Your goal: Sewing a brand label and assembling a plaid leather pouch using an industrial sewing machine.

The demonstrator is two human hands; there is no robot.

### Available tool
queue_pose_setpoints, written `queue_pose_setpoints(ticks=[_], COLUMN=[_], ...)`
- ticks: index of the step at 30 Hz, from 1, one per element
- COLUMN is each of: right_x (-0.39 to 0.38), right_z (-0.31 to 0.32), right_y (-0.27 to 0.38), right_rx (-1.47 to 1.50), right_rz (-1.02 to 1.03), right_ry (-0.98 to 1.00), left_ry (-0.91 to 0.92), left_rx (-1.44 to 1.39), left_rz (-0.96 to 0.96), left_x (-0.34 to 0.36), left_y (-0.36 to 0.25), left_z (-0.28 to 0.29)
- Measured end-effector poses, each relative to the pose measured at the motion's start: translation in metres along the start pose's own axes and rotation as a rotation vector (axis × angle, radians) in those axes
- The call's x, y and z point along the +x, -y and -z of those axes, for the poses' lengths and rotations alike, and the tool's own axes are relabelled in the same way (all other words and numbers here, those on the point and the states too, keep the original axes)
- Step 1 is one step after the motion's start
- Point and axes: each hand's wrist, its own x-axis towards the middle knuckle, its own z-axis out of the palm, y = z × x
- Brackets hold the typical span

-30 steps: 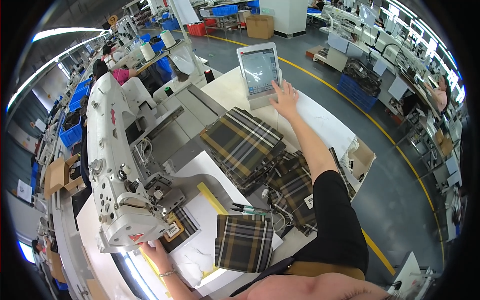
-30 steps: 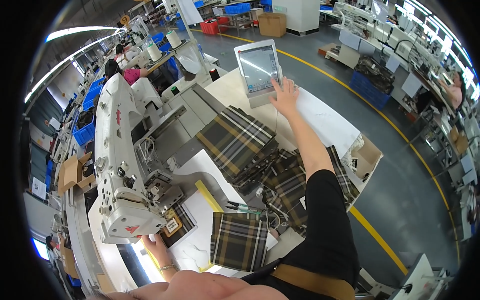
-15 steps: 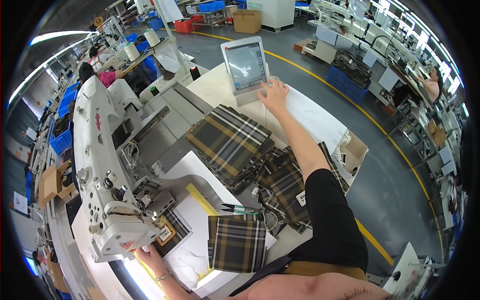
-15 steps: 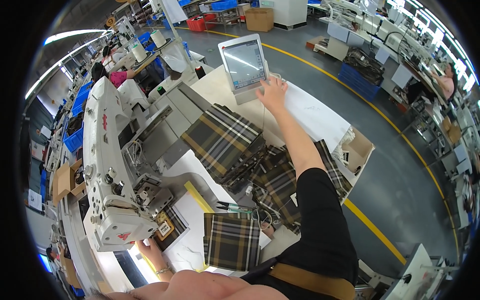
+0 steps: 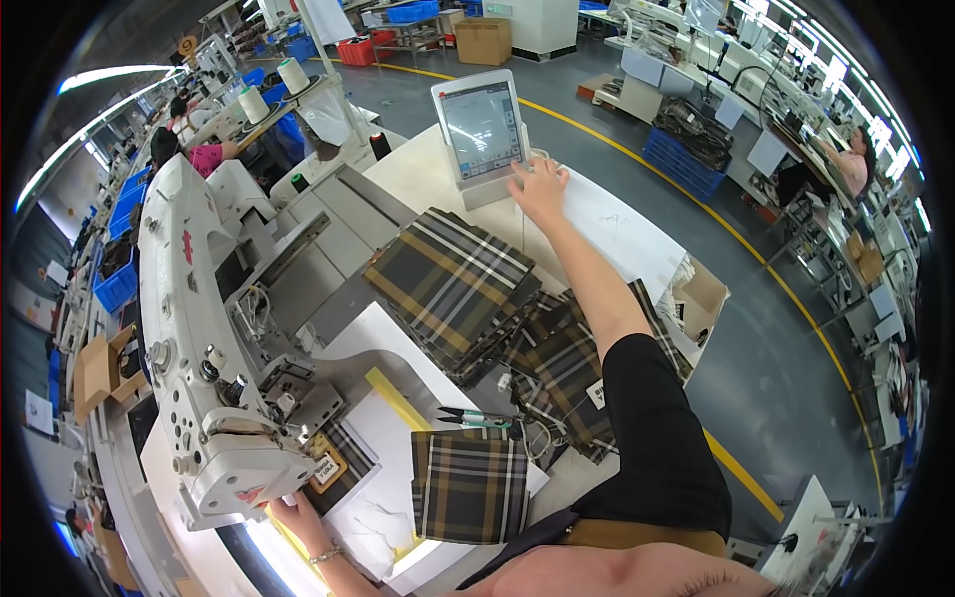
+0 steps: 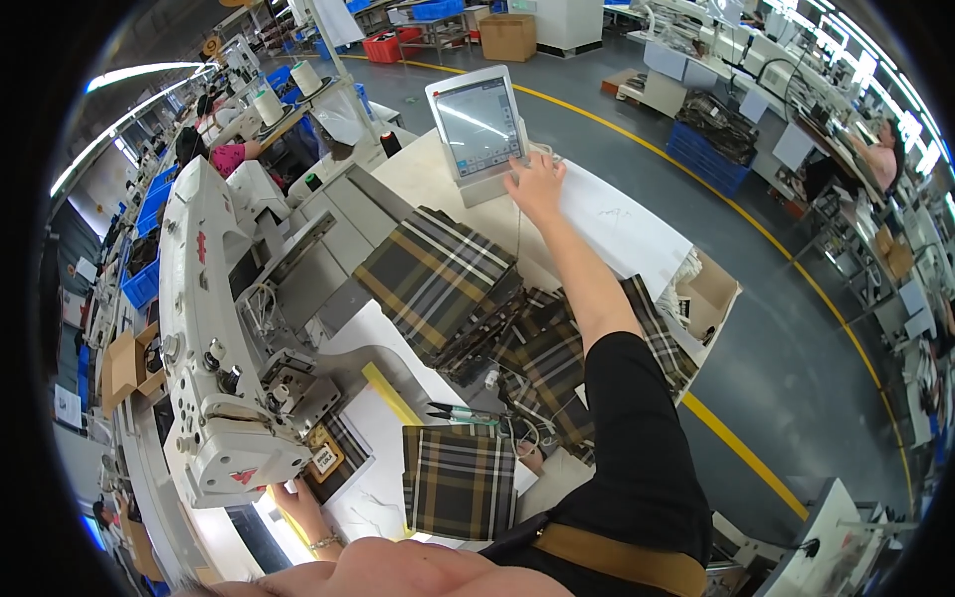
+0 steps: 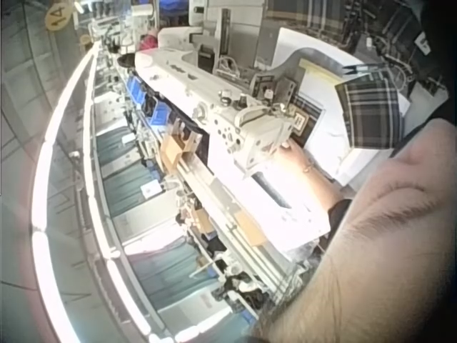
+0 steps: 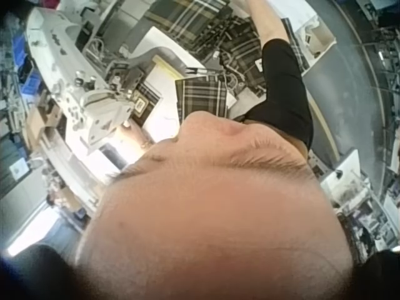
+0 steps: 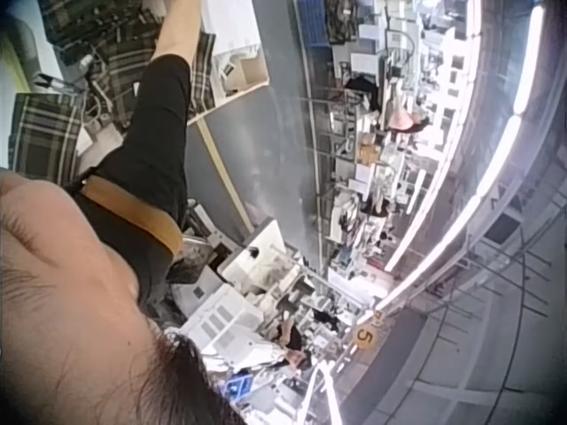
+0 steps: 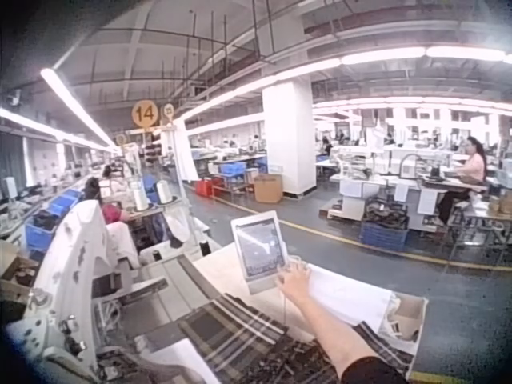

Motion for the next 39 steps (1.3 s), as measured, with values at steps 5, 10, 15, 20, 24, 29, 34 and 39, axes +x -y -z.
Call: queue_pose_setpoints(ticks=[5, 10, 15, 20, 24, 29, 34, 39], right_x=[0.001, 0.004, 0.005, -0.002, -0.003, 0.019, 0.002, -0.058], right_z=[-0.001, 0.002, 0.0, -0.005, 0.032, 0.123, 0.209, 0.273], right_y=[-0.001, -0.006, -0.004, -0.008, -0.035, 0.028, 0.114, 0.204], right_rx=[0.001, -0.028, 0.022, 0.164, 0.411, 0.55, 0.82, 1.236], right_rz=[0.009, 0.002, -0.005, -0.085, 0.102, 0.188, 0.399, 0.625], right_ry=[-0.029, -0.003, -0.085, -0.206, -0.304, -0.441, -0.369, 0.106], left_ry=[-0.03, 0.012, -0.001, 0.09, 0.219, 0.257, 0.264, 0.305], left_rx=[-0.027, -0.03, -0.054, 0.035, 0.115, 0.115, 0.106, 0.171], left_rz=[-0.018, -0.011, 0.014, -0.073, -0.167, -0.247, -0.29, -0.306], left_x=[0.0, 0.003, -0.001, -0.001, 0.006, 0.007, 0.012, 0.014], left_y=[0.01, 0.014, 0.015, -0.006, -0.013, -0.018, -0.015, -0.013], left_z=[-0.004, -0.006, -0.004, 0.005, -0.016, -0.017, -0.025, -0.029])
